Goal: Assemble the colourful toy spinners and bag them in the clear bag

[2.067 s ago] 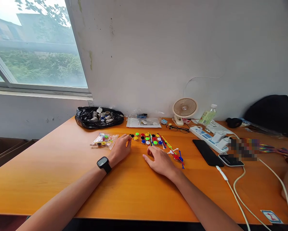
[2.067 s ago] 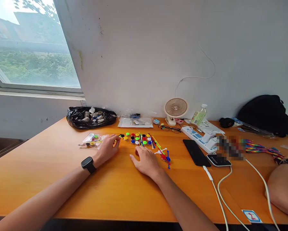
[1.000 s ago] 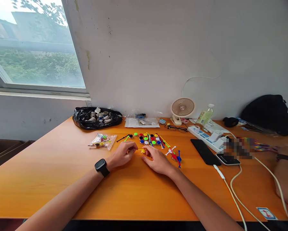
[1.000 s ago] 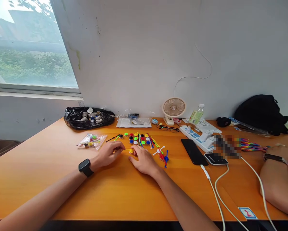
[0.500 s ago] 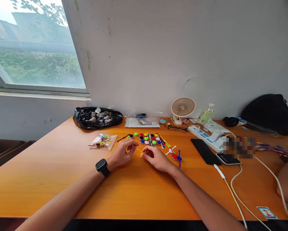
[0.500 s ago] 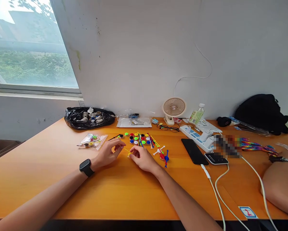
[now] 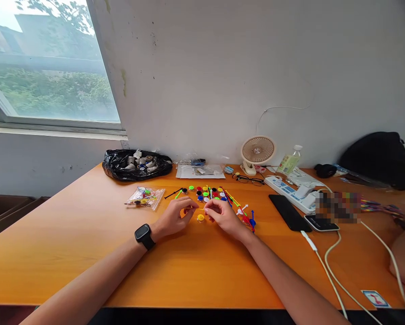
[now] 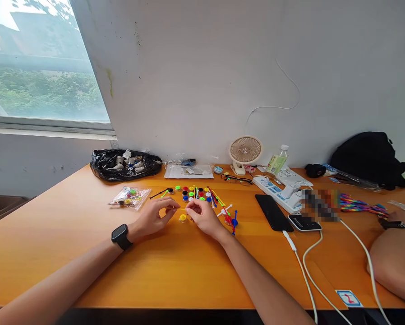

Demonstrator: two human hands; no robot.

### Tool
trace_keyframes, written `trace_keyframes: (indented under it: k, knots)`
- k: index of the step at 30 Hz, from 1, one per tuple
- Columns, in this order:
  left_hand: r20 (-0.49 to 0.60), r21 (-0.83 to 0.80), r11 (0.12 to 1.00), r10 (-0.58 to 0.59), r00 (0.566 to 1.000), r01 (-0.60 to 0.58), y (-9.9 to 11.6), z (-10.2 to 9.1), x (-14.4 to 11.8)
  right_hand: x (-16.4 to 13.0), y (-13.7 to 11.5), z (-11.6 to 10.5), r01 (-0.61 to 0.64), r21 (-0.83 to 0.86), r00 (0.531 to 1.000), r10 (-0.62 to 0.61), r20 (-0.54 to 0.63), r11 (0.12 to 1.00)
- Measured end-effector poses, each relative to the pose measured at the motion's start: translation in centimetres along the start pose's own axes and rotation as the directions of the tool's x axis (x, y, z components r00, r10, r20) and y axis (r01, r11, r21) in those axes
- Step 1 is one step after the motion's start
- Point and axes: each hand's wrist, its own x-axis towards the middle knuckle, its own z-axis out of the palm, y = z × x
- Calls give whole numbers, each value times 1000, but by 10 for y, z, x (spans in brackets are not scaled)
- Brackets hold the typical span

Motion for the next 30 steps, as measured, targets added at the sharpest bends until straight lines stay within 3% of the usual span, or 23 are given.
trace_keyframes:
  k: [3,8,17,30]
  knots:
    - [64,-24,1000,-2,998,4,-1,5,-1,1,-2,-2,-93,132,996,94,3,987]
    - [84,2,1000,18,996,-18,-5,11,-4,1,1,-4,-133,190,988,146,-54,973]
    - [112,41,999,-7,994,2,-4,10,-3,8,19,-8,-82,61,991,88,-105,995]
    - [153,81,996,22,988,-35,-2,7,-3,6,18,-3,-68,39,997,69,-26,997]
